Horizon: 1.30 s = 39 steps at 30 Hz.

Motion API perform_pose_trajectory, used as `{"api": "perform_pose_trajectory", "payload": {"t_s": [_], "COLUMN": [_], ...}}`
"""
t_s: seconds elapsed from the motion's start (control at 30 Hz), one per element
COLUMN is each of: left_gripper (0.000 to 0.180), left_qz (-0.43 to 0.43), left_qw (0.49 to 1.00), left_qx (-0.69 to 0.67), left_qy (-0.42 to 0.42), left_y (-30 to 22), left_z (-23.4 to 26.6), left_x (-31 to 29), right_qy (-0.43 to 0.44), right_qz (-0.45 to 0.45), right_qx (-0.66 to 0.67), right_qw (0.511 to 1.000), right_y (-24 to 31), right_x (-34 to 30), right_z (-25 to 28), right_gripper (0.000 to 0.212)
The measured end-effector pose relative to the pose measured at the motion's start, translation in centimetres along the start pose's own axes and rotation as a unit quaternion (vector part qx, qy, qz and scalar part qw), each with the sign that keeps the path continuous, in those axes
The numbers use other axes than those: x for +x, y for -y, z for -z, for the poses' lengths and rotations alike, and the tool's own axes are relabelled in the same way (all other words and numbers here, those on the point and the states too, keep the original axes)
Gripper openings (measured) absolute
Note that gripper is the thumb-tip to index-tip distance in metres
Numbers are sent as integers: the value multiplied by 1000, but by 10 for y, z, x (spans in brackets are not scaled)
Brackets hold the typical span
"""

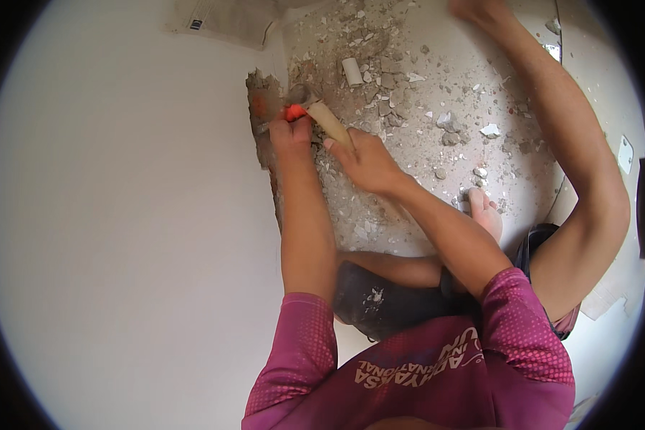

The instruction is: The person sits on the floor and uses a hammer and a chisel to break away tiles and plaster from a wall. The person repeatedly strikes the chisel with the hammer to chip off pieces of the wall surface, creating a pile of debris on the floor.

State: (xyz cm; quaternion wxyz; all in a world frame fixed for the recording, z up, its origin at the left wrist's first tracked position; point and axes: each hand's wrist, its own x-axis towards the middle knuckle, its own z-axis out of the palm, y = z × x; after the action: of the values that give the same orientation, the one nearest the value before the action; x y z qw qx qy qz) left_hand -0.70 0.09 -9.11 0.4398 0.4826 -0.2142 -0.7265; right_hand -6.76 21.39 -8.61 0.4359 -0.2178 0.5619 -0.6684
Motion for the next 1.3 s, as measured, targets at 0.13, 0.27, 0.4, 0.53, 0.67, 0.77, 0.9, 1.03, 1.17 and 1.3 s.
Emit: {"api": "perform_pose_trajectory", "payload": {"t_s": [0.13, 0.27, 0.4, 0.53, 0.67, 0.77, 0.9, 1.03, 1.17, 1.3], "left_gripper": [15, 13, 12, 16, 12, 13, 14, 14, 16, 16], "left_qz": [-14, 6, -25, -24, -45, -44, -20, 9, -37, -4], "left_qw": [1000, 999, 999, 999, 999, 999, 999, 999, 998, 997], "left_qx": [-10, -2, 27, 12, 21, 9, -25, -13, -39, -67], "left_qy": [14, 39, 31, 19, 14, 24, 21, 38, 45, 45], "left_y": [26, 25, 13, 0, 15, 0, -1, -7, -11, -13], "left_z": [-15, -16, -17, -5, -32, -26, -32, -16, -9, -8], "left_x": [-26, -32, -16, -5, -18, -7, -2, 6, 1, -2], "right_qy": [-97, -196, -243, -272, -311, -317, -299, 54, -57, -258], "right_qz": [-173, -180, -110, -40, 93, 202, 82, -250, -139, 131], "right_qx": [174, 212, 244, 286, 334, 446, 319, 163, 224, 481], "right_qw": [965, 940, 932, 918, 885, 813, 896, 953, 963, 828], "right_y": [6, 19, 25, 48, 75, 94, 34, 16, 42, 91], "right_x": [-16, -15, -15, -13, -8, 4, 15, 20, 23, 35], "right_z": [74, 118, 135, 143, 168, 165, 45, 20, 80, 92], "right_gripper": [48, 48, 47, 48, 52, 54, 57, 47, 50, 53]}}
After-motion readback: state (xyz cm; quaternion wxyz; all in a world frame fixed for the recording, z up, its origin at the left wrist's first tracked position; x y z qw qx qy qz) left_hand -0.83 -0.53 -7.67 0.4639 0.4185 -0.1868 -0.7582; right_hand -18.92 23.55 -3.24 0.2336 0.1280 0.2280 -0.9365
